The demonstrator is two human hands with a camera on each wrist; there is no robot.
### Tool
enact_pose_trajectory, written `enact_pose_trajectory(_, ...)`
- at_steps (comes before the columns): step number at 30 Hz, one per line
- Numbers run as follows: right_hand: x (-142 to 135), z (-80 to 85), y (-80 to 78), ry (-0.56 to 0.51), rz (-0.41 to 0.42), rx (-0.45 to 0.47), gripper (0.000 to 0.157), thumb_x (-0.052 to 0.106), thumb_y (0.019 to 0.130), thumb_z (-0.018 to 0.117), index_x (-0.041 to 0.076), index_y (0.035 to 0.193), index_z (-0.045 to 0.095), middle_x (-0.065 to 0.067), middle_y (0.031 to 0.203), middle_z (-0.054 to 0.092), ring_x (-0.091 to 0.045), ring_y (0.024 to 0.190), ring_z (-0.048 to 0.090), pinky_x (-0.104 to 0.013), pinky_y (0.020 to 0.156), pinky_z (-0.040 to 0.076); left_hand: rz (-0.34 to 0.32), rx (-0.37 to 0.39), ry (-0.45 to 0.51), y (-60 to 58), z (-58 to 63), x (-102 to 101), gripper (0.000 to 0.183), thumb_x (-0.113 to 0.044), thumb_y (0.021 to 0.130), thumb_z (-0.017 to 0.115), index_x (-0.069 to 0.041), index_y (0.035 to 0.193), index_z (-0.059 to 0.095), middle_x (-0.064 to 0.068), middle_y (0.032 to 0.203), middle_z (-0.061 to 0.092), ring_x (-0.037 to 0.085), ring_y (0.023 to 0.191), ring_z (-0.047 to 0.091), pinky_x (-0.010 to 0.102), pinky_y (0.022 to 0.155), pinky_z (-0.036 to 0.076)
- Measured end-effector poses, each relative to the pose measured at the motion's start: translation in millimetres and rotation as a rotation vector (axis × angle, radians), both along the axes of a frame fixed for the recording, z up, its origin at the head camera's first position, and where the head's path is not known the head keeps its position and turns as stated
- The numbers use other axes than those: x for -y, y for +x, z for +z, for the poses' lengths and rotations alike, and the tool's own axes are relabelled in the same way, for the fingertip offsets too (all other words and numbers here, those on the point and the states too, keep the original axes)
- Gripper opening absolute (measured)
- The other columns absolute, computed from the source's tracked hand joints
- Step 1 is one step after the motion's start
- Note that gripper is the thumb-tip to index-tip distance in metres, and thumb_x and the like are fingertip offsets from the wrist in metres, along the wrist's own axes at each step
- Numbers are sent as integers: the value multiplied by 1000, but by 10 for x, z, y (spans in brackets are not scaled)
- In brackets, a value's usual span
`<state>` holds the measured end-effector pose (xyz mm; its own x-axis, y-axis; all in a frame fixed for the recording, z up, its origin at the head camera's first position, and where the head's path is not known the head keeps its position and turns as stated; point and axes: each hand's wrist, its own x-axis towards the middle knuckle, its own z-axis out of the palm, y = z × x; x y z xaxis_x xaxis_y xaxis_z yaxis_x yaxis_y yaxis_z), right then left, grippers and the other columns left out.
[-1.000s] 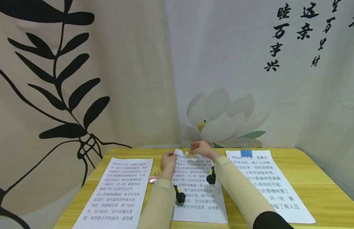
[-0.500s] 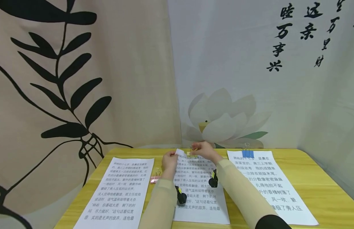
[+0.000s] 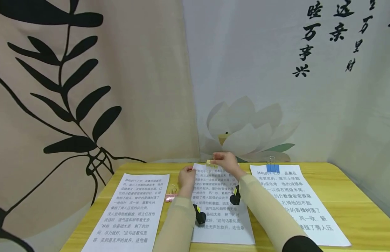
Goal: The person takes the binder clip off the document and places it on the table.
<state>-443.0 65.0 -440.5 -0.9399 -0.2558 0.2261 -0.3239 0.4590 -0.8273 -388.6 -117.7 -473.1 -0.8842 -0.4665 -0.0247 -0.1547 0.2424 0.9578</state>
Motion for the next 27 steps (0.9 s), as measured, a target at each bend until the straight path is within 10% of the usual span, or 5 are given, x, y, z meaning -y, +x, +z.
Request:
enact_pose_trajectory(20,-204,331,77,-95,27,1,54,30,84,77,3,128,62,-11,113,68,-24,103,62,-38,83,51,21,7,-68,10,57,-2,20,-16,91,62,-6,106,69,9,97,68,24,79,59,39,72,44)
enact_pose_trajectory(27,-392,532,137,-58,44,20,59,34,85,75,2,132,59,-10,117,66,-25,107,59,-40,86,49,-73,32,-66,28,123,28,25,-18,92,60,-1,110,67,13,97,65,27,84,58,43,79,44)
